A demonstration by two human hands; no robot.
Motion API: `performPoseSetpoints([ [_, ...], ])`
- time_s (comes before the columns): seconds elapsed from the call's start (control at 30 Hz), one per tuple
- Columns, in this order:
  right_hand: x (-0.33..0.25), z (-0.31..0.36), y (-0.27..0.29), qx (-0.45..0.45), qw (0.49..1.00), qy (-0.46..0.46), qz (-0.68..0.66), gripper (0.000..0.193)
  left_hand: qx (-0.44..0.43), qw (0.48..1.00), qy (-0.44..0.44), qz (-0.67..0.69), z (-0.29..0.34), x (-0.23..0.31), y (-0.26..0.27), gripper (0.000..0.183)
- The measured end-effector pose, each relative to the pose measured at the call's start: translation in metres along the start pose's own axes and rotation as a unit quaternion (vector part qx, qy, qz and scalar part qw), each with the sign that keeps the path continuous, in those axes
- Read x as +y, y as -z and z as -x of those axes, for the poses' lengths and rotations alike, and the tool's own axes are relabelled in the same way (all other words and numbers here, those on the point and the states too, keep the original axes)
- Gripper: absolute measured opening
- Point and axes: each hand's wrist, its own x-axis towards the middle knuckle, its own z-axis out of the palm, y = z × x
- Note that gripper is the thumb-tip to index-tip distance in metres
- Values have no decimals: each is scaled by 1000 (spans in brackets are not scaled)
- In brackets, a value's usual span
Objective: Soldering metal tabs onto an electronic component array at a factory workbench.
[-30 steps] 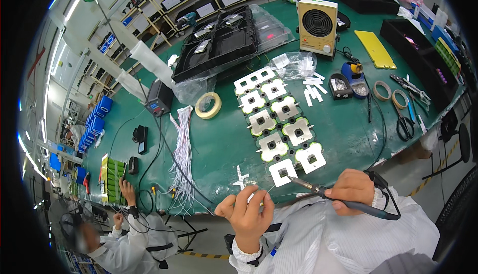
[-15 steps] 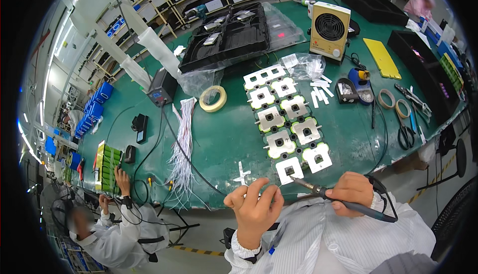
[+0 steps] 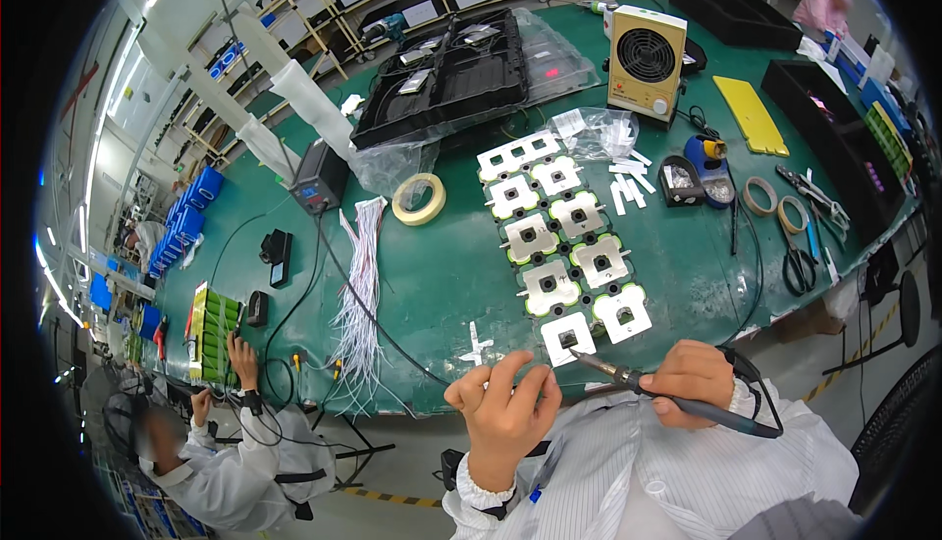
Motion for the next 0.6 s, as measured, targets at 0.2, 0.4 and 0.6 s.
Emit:
performPoseSetpoints([
  [0.2,0,0,2,-14,1000,6,-10,27,-1,1000,-3,5,-2,1,-2,15],
  [0.4,0,-1,2,-14,1000,4,-8,27,-2,1000,-5,13,-4,3,-3,16],
  [0.6,-1,-1,1,-8,1000,-3,-5,24,-7,1000,-7,15,-5,2,-4,16],
])
